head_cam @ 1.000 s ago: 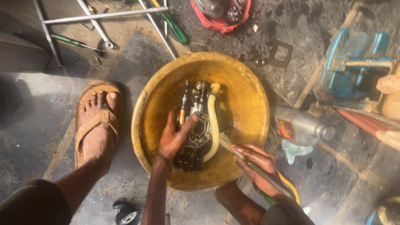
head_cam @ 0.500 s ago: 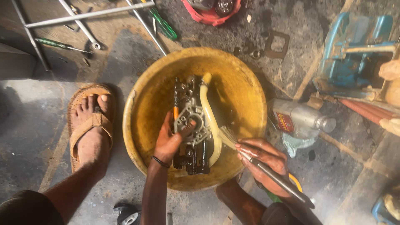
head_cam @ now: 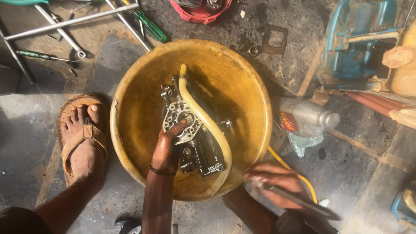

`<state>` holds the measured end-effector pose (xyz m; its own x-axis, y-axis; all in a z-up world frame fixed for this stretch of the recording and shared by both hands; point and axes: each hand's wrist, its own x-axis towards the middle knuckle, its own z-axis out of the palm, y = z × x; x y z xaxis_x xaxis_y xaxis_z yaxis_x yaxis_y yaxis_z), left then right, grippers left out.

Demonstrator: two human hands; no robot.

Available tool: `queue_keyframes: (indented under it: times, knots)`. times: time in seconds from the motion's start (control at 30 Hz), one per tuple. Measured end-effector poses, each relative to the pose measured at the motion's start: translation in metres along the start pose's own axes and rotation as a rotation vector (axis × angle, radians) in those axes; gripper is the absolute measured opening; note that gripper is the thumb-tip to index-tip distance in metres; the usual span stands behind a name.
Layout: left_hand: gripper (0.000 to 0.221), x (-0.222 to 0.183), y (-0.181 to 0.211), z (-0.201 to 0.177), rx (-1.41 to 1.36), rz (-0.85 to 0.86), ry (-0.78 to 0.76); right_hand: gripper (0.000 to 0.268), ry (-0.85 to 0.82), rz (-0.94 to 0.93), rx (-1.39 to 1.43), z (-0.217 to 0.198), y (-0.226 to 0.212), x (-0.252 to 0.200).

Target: The person scrubs a metal engine component submerged in a yellow basin using a toothbrush and a cloth. They repeatedly dip the tools into the liquid and scrub various surfaces of the part, occasionally rotating it to access different areas.

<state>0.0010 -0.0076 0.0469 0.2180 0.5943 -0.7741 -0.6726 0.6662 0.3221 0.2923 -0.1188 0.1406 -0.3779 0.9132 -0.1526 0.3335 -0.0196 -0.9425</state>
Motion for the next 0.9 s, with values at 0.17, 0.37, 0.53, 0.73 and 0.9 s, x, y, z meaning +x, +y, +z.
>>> queue_keyframes:
  times: [0.17, 0.37, 0.53, 0.73, 0.9]
  knots:
    - [0.044, -0.003, -0.006, 0.002, 0.023, 0.03, 0.004, 0.027, 0.151, 0.069, 0.404, -0.018, -0.014, 0.022]
    - [0.045, -0.003, -0.003, 0.005, 0.016, 0.03, -0.015, 0.032, -0.19, -0.022, -0.304, 0.0, -0.017, 0.039]
    - [0.044, -0.009, -0.007, -0.003, 0.001, 0.034, -0.009, 0.032, -0.002, 0.416, 0.58, 0.009, -0.008, 0.007]
    - [0.044, -0.004, -0.002, 0.0, 0.009, -0.052, 0.04, 0.02, -0.14, 0.037, -0.175, 0.03, 0.034, -0.03]
    - [0.044, -0.007, -0.006, -0.002, -0.01, 0.041, -0.033, 0.03, -0.298, 0.384, 0.997, 0.038, 0.05, -0.028]
